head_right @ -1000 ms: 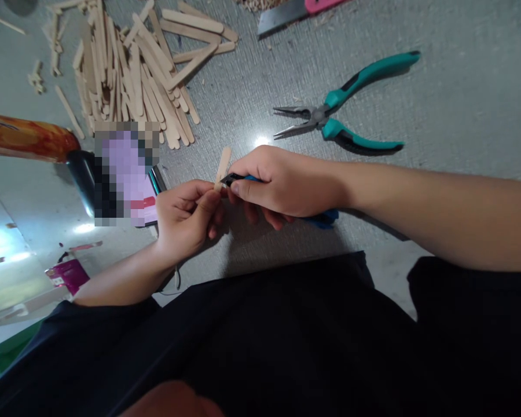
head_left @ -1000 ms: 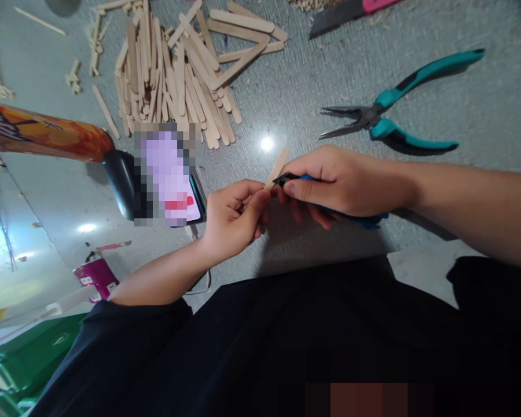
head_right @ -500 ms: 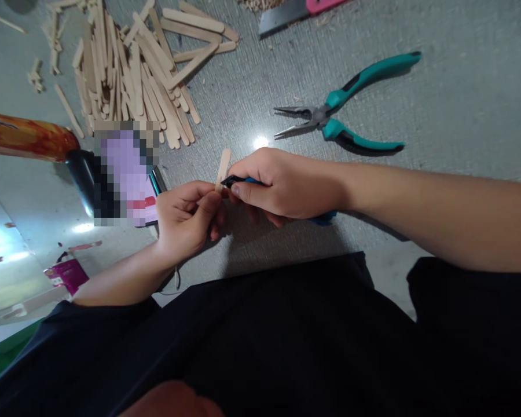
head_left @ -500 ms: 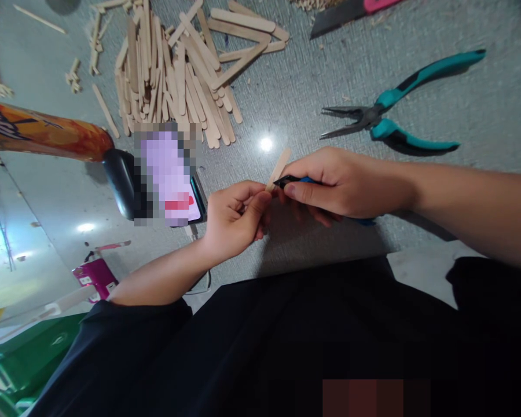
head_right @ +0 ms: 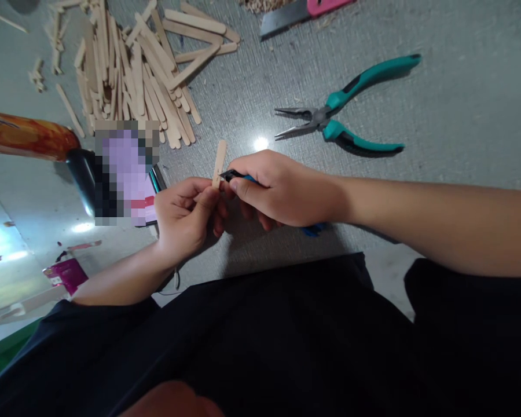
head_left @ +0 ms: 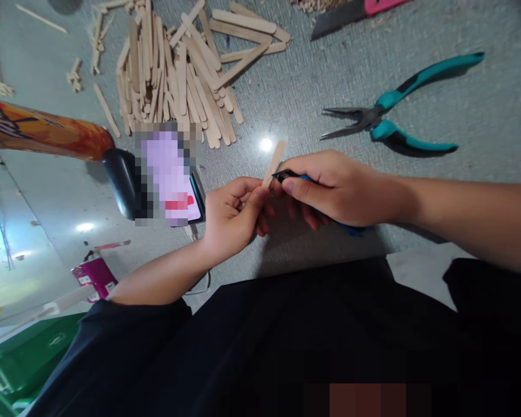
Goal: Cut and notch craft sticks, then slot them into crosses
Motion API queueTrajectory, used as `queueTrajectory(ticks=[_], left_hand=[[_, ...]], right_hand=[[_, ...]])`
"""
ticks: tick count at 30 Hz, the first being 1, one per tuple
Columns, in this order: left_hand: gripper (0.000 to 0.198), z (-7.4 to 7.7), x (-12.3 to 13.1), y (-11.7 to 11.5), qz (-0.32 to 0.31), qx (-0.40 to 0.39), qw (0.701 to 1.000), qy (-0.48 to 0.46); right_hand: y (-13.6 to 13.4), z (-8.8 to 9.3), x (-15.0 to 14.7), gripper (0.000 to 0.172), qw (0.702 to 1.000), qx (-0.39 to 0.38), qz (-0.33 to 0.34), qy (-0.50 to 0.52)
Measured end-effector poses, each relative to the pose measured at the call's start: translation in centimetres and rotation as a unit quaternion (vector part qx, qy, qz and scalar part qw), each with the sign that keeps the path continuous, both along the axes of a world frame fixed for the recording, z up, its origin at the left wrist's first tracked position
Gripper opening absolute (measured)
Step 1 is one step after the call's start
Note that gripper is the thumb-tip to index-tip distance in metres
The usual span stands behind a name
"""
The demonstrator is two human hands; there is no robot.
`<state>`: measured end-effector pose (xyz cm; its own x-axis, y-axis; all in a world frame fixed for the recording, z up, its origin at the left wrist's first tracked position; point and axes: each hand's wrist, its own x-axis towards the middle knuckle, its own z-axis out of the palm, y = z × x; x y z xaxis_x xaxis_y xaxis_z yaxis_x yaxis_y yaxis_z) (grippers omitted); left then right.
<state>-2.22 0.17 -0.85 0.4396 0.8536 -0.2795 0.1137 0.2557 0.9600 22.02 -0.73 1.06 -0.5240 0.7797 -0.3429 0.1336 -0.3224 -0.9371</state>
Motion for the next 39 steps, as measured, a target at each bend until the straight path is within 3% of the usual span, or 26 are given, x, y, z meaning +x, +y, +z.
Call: queueTrajectory(ticks=[7, 23, 32, 39], left_hand=[[0.051, -0.1, -0.1, -0.3, -0.008, 0.017, 1.0, 0.001], [0.048, -0.3, -0.3, -0.2, -0.035, 0.045, 0.998, -0.016], [0.045, -0.3, -0.1, -0.1, 0.0, 0.04, 0.999, -0.035], [0.042, -0.7, -0.1, -0.4, 0.012, 0.048, 0.998, -0.039]], right_hand=[[-0.2, 0.0, -0.3, 0.036, 1.0, 0.018, -0.013, -0.004], [-0.1, -0.1, -0.4, 0.038, 0.999, -0.025, 0.039, -0.025], [-0.8, -0.7, -1.3, 0.036, 0.996, 0.023, -0.053, 0.064], [-0.9, -0.5, -1.0, 0.036, 0.995, 0.059, -0.054, 0.051]])
